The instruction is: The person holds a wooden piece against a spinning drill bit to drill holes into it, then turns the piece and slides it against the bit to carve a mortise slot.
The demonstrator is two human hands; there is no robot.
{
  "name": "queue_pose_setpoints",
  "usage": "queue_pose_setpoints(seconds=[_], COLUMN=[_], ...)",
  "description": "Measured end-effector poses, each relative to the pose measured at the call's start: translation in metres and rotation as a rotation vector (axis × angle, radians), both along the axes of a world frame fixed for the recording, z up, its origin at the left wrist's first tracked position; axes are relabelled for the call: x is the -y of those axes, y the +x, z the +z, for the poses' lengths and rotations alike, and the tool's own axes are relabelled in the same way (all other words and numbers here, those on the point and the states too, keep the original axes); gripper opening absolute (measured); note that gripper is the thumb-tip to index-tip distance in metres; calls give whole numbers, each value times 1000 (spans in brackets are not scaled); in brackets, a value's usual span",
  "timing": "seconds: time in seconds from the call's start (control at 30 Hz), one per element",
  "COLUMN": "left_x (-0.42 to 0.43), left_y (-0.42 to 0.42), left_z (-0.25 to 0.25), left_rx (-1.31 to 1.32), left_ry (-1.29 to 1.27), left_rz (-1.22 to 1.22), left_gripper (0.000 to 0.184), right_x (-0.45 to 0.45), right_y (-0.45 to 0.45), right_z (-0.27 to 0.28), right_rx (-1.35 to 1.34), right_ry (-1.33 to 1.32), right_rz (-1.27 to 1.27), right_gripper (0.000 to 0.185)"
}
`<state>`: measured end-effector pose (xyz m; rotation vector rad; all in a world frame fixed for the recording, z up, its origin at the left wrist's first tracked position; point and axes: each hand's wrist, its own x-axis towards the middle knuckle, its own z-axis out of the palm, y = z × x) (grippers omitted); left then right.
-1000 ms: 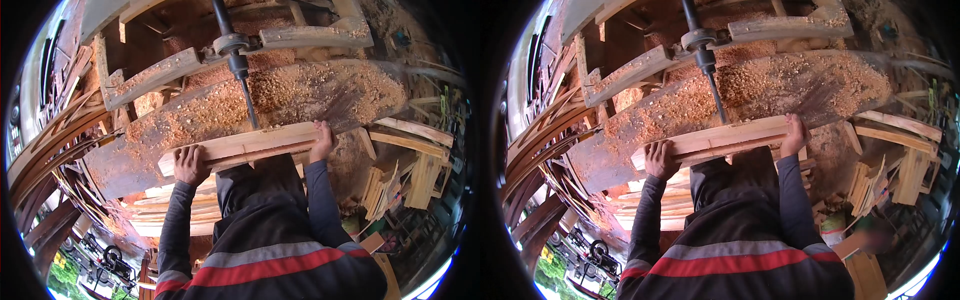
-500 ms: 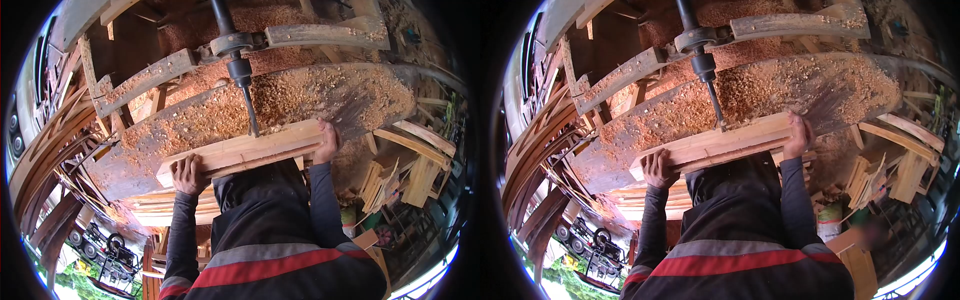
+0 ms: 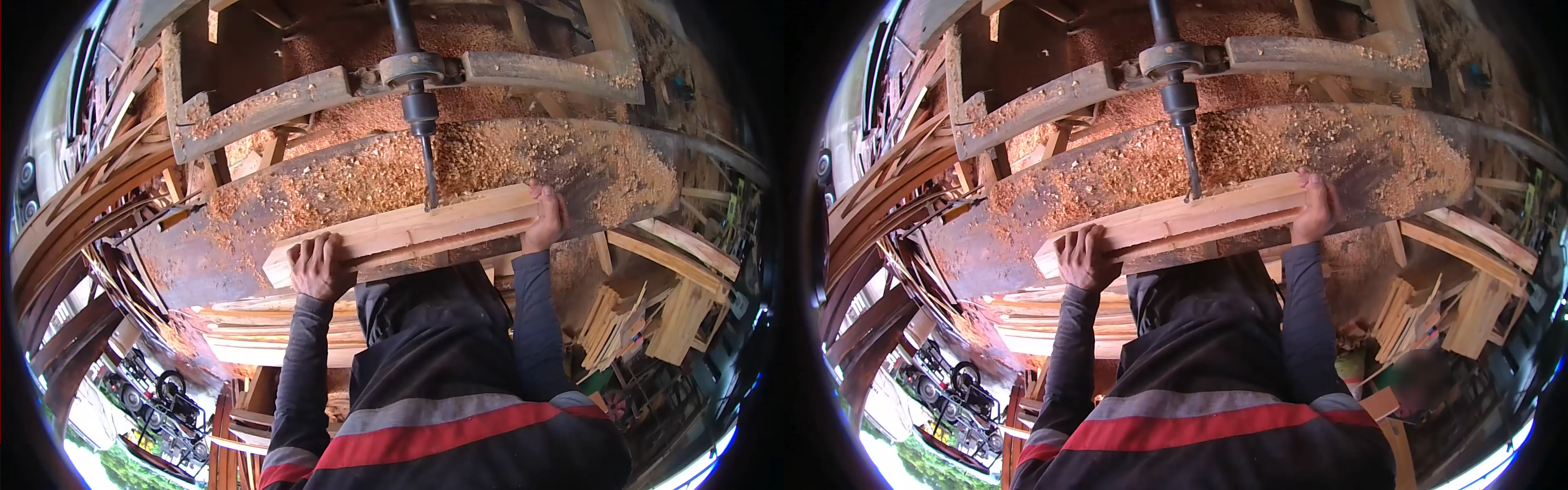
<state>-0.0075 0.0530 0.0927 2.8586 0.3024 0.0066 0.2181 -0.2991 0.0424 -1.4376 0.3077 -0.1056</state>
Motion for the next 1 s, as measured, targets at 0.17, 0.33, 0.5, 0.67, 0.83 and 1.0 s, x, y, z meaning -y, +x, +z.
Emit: queue_pose_setpoints(seconds=[0.17, 0.33, 0.5, 0.67, 0.83, 1.0], left_x=[11, 25, 15, 9, 0, -10], left_y=[-3, 0, -18, -17, -22, -29], left_z=[1, 13, -1, 4, 9, 10], left_rx=[-15, 26, 55, 46, 21, 2], left_ry=[-21, 52, 28, 38, -22, -13], left_rz=[34, 88, 43, 50, 33, 10], left_gripper=[65, 56, 61, 62, 64, 64], right_x=[-13, -17, -25, -34, -45, -54], right_y=[22, 26, 8, 24, 14, 1], right_z=[-1, 6, 28, 16, 14, 21], right_rx=[-111, -25, -75, -64, -39, -89], right_ry=[77, 30, 37, 69, 91, 99], right_rz=[-104, 45, -52, -48, -69, -124], right_gripper=[16, 16, 16, 16, 16, 18])
